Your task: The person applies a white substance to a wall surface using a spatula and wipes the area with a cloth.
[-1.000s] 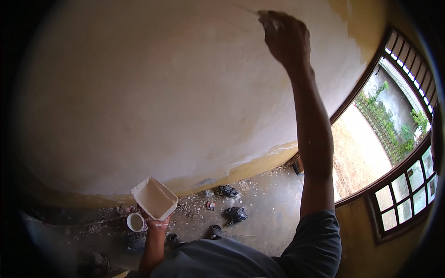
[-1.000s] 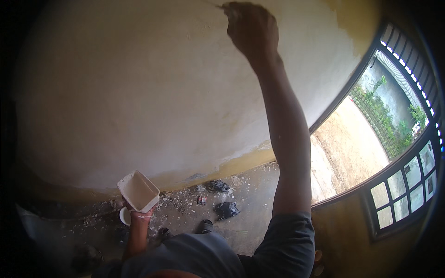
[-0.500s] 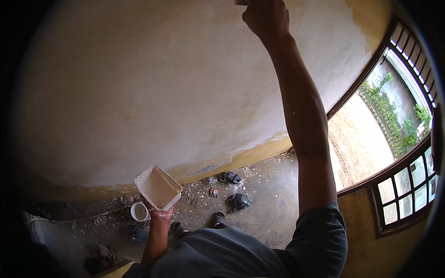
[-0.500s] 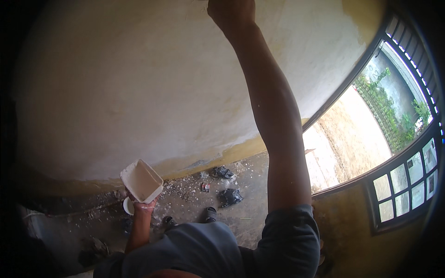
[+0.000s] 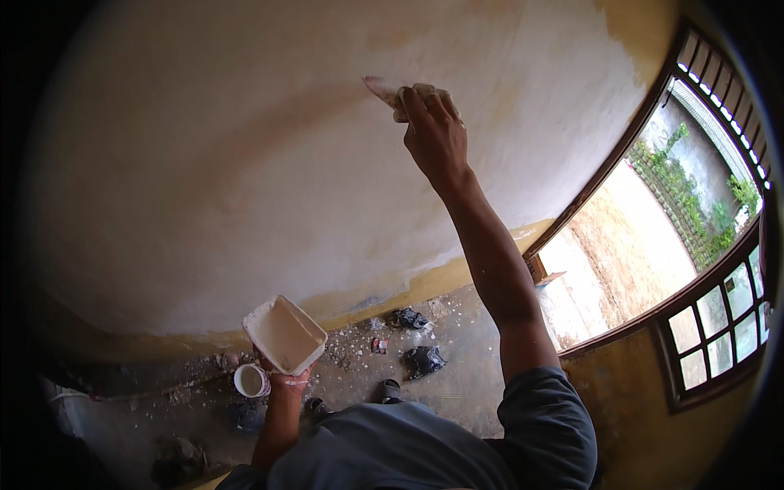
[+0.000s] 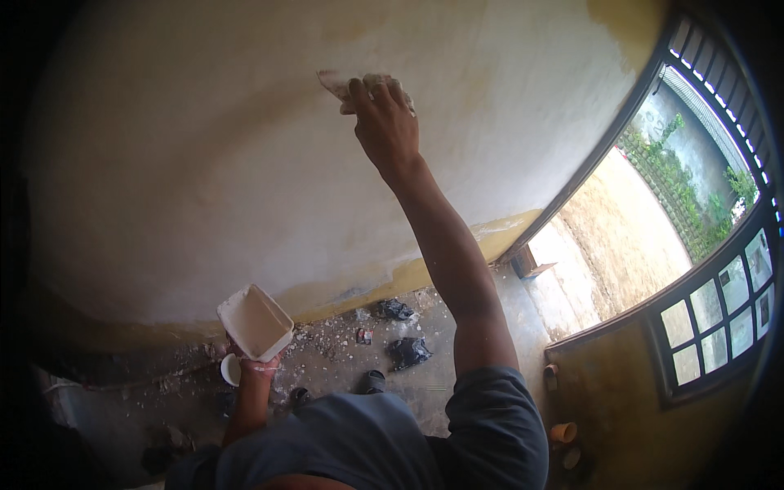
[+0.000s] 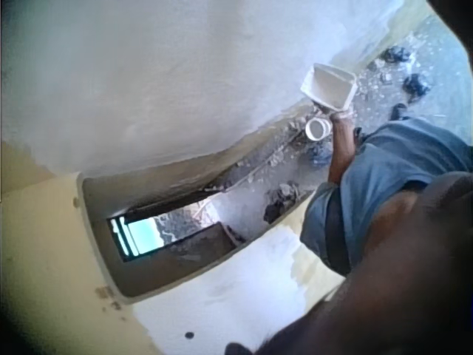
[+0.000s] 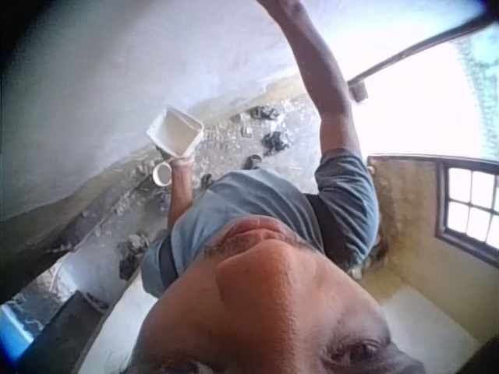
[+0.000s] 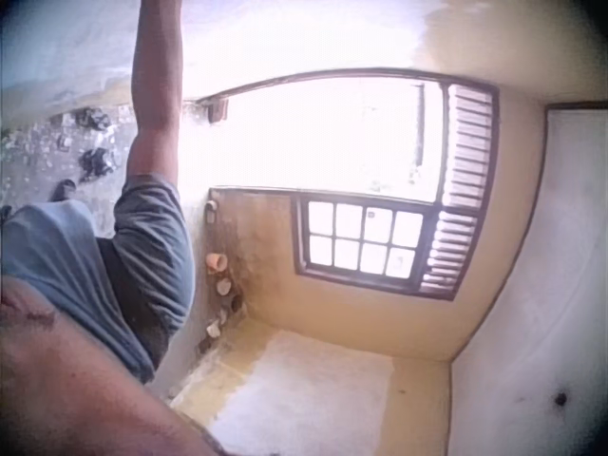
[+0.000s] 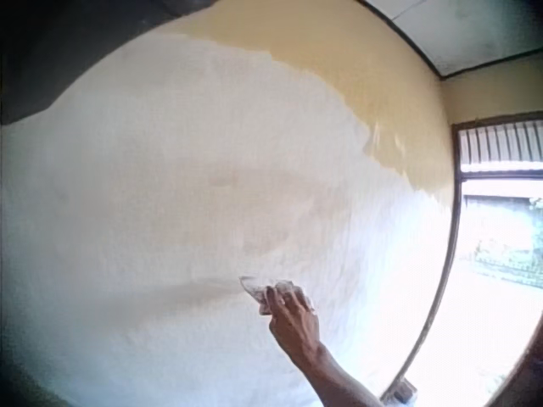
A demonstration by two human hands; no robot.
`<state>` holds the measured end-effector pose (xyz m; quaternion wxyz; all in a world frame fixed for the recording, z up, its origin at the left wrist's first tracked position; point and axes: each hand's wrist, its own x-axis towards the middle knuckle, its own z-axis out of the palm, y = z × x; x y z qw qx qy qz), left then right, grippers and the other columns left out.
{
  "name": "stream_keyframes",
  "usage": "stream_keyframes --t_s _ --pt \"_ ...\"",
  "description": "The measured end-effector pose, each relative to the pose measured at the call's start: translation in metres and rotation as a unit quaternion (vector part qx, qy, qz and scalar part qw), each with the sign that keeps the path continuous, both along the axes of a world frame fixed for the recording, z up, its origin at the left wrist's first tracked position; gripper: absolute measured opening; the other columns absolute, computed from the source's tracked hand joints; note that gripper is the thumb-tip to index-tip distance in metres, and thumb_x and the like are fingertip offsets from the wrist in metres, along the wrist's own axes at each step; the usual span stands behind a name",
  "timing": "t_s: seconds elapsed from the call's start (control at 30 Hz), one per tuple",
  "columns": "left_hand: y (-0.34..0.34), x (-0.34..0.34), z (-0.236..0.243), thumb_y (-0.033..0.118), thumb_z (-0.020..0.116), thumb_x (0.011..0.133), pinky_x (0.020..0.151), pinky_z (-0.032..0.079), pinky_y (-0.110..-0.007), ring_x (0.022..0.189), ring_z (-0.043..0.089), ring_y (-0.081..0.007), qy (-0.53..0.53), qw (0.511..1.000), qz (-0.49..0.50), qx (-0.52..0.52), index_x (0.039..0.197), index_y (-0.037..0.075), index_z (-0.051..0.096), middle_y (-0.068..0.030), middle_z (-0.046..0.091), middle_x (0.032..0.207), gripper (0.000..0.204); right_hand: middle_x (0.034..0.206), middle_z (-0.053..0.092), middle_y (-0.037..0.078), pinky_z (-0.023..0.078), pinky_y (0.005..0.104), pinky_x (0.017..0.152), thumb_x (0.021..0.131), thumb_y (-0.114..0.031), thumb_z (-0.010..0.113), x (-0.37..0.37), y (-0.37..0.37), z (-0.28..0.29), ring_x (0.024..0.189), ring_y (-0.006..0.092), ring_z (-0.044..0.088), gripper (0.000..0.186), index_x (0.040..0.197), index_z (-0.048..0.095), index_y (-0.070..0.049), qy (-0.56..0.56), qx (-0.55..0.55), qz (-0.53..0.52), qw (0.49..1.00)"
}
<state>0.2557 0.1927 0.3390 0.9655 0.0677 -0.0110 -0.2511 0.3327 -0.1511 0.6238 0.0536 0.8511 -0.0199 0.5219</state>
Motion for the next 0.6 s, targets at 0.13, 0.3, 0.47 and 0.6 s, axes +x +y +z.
stream_keyframes --t_s 0.13,0.3,0.47,0.6 --pt "-0.001 0.006 -0.03 0.051 0.062 0.089 0.093 0.054 -0.059 0.115 0.063 -0.0355 -0.022 0.997 -0.067 -0.029 0.136 0.012 0.053 -0.0131 0.062 0.131 0.062 0.134 0.051 0.013 0.055 0.0461 0.089 0.089 -0.008 0.057 0.028 -0.026 -0.095 0.119 0.0411 0.051 0.043 0.13 0.057 -0.02 0.066 -0.081 0.0 0.995" --pt "0.001 0.011 -0.029 0.052 0.057 0.092 0.09 0.058 -0.052 0.112 0.065 -0.0314 -0.065 0.998 -0.006 -0.013 0.134 0.011 0.054 -0.0111 0.064 0.126 0.059 0.102 0.069 0.018 0.052 0.054 0.081 0.086 -0.005 0.057 -0.056 0.068 -0.142 0.096 0.0426 0.066 0.024 0.11 0.051 -0.007 0.301 0.313 0.117 0.893" --pt "-0.035 0.01 -0.001 0.054 0.048 0.096 0.083 0.06 -0.043 0.1 0.068 -0.0238 0.08 0.992 0.008 0.093 0.128 0.014 0.059 -0.0057 0.068 0.114 0.052 0.098 0.07 0.015 0.052 0.0339 0.082 0.088 -0.005 0.067 -0.088 0.096 -0.119 0.092 0.0223 0.069 0.019 0.102 0.055 0.0 0.18 0.469 0.229 0.834" --pt "-0.034 0.017 -0.009 0.049 0.051 0.096 0.094 0.056 -0.052 0.113 0.065 -0.0314 0.018 1.0 -0.01 -0.019 0.137 0.011 0.053 -0.0122 0.064 0.126 0.056 0.09 0.062 0.014 0.052 0.0392 0.078 0.086 -0.01 0.069 -0.052 0.053 -0.037 0.083 0.0273 0.063 0.02 0.092 0.055 0.002 -0.121 0.353 0.04 0.927"
